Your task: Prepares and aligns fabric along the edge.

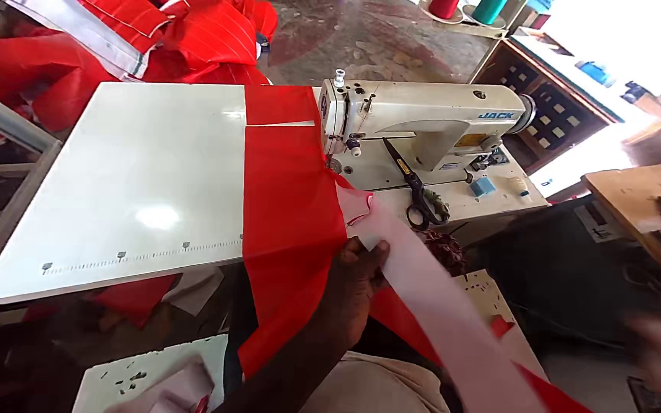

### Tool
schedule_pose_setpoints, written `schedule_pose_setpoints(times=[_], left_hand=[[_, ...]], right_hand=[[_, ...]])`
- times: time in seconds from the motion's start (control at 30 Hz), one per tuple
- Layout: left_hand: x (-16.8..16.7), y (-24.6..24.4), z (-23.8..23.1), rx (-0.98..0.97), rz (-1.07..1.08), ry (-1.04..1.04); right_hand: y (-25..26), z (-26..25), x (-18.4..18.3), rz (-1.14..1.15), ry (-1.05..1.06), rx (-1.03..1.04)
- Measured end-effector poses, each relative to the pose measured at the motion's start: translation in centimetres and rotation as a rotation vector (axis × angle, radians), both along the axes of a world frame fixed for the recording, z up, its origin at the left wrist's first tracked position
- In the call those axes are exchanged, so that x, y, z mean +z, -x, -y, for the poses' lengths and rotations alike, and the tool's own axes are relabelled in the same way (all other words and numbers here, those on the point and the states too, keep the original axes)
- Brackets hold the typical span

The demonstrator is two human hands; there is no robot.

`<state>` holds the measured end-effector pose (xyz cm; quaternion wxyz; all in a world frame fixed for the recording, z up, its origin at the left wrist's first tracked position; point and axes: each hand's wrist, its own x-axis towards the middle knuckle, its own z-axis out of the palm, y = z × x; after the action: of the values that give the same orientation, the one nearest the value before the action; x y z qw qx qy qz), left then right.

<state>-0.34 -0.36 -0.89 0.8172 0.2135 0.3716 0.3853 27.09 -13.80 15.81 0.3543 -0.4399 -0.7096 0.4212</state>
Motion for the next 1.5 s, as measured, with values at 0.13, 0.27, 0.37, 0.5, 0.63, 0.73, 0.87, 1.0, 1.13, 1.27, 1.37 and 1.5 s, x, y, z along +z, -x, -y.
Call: schedule_pose_setpoints(times=[0.13,0.27,0.37,0.5,0.63,0.73,0.87,1.0,1.13,1.27,1.37,1.5], left_hand=[[-2.5,1.3,0.6,-0.094,-0.135,-0.077],[-4.1,1.9,0.7,-0.15,-0.176,-0.094],[-4.6,3.2,-0.1,-0.182,-0.279,-0.141],[-6.0,5.8,-2.6,-0.046,-0.637,-0.526],[-5.8,6.8,-6.3,-0.096,-0.871,-0.974],[-5.2,6.2,-8.3,-0.273,-0.793,-1.018],[-4.7,6.0,-9.9,-0.372,-0.733,-0.978],[-5.0,6.1,-10.0,-0.323,-0.853,-1.291],[-5.7,5.8,-9.4,-0.193,-1.017,-1.544],[-6.9,5.5,-8.8,-0.01,-1.012,-1.672],[-7.7,5.5,-9.2,0.044,-0.971,-1.732],[-7.6,5.7,-10.3,-0.023,-0.927,-1.756]], right_hand=[[2.5,-7.3,-10.1,0.22,0.097,-0.259],[10.2,-12.6,-18.5,0.008,0.318,-0.398],[12.9,-13.9,-21.5,-0.406,0.451,-0.396],[12.7,-14.1,-22.4,-0.559,0.527,-0.403],[11.9,-14.3,-22.8,-0.517,0.495,-0.332],[11.6,-14.8,-23.0,-0.518,0.465,-0.26],[11.0,-15.2,-23.1,-0.508,0.456,-0.207],[10.8,-15.5,-23.0,-0.522,0.474,-0.175],[11.2,-15.9,-22.6,-0.551,0.488,-0.15],[11.6,-16.2,-22.3,-0.572,0.499,-0.142],[12.1,-16.3,-22.0,-0.592,0.52,-0.143],[12.3,-16.2,-22.2,-0.614,0.538,-0.145]])
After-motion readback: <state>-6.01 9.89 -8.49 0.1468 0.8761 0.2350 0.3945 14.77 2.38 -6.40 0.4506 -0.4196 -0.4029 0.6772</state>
